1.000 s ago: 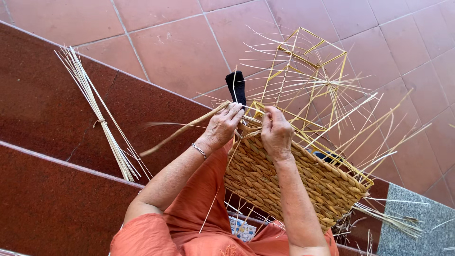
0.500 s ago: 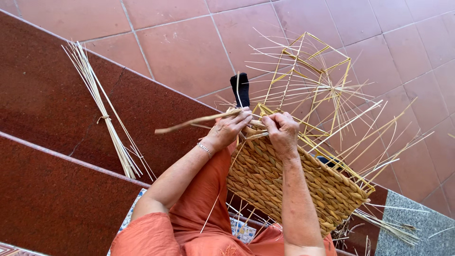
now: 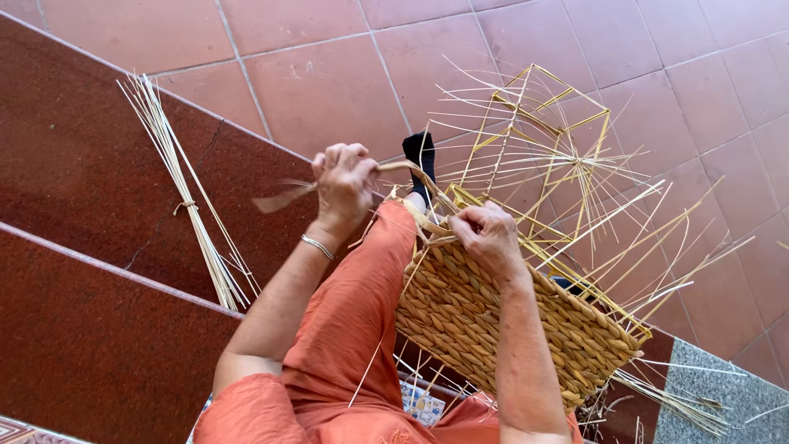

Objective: The person weaves a rectangular basket by hand, interlacing dried plant strips through a pre-formed frame. They repeatedly pull and tighten the strips to build up the basket walls, occasionally adjusting the frame and trimming excess material.

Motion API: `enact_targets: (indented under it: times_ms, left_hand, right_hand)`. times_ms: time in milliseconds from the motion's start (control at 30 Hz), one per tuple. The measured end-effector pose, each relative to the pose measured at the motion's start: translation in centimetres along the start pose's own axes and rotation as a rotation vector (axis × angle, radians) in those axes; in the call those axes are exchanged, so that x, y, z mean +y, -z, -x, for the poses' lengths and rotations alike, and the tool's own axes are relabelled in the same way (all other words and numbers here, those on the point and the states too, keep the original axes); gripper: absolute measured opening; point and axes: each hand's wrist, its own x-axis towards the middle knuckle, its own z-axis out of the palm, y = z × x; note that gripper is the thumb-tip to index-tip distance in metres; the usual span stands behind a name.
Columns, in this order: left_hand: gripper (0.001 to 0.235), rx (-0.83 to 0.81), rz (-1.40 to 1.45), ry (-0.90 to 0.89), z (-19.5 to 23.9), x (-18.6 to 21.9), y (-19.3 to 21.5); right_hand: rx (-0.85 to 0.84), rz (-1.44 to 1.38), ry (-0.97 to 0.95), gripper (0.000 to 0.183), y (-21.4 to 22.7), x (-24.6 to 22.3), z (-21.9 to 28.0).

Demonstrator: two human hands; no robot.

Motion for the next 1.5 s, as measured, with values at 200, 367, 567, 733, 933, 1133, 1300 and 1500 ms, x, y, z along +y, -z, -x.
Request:
enact_targets:
  times_ms: [200, 367, 567, 733, 933, 1133, 1300, 1500]
  left_hand:
    - [0.015, -0.413, -0.184, 0.093, -2.4, -2.4, 0.2]
    - [0.027, -0.198, 0.190, -0.234, -1.9, 2.5, -2.1]
    - [0.017, -0.482, 0.290, -0.305, -1.9, 6.7, -3.4]
    - [0.015, -0.508, 0.404, -0.278, -0.4, 5.9, -3.1]
    - [0.017, -0.217, 0.369, -0.256, -0.4, 6.0, -2.4]
    - [0.045, -0.366, 0.494, -0.330, 1.1, 8.7, -1.3]
    - [0.015, -0.728, 0.377, -0.204, -0.6, 8.5, -1.4]
    - [0.021, -0.871, 0.373, -0.214, -4.8, 7.0, 0.7]
  right_hand:
    - [0.062, -0.619, -0.169, 0.012, 1.4, 1.5, 1.1]
    - [0.181, -0.474, -0.086, 0.024, 0.3, 2.5, 2.3]
    - [0.290, -0.282, -0.103, 0.010, -1.4, 2.5, 1.9]
    - [0.404, -0.163, -0.112, 0.008, -2.9, 3.3, 1.1]
    - [0.514, -0.083, -0.054, 0.030, -4.7, 4.0, 0.8]
    - [0.562, 0.287, 0.168, 0.019, -6.3, 4.9, 0.4]
    - [0.446, 0.045, 0.265, 0.013, -4.7, 3.8, 0.8]
    - [0.161, -0.113, 0.155, 0.030, 0.3, 0.9, 2.3]
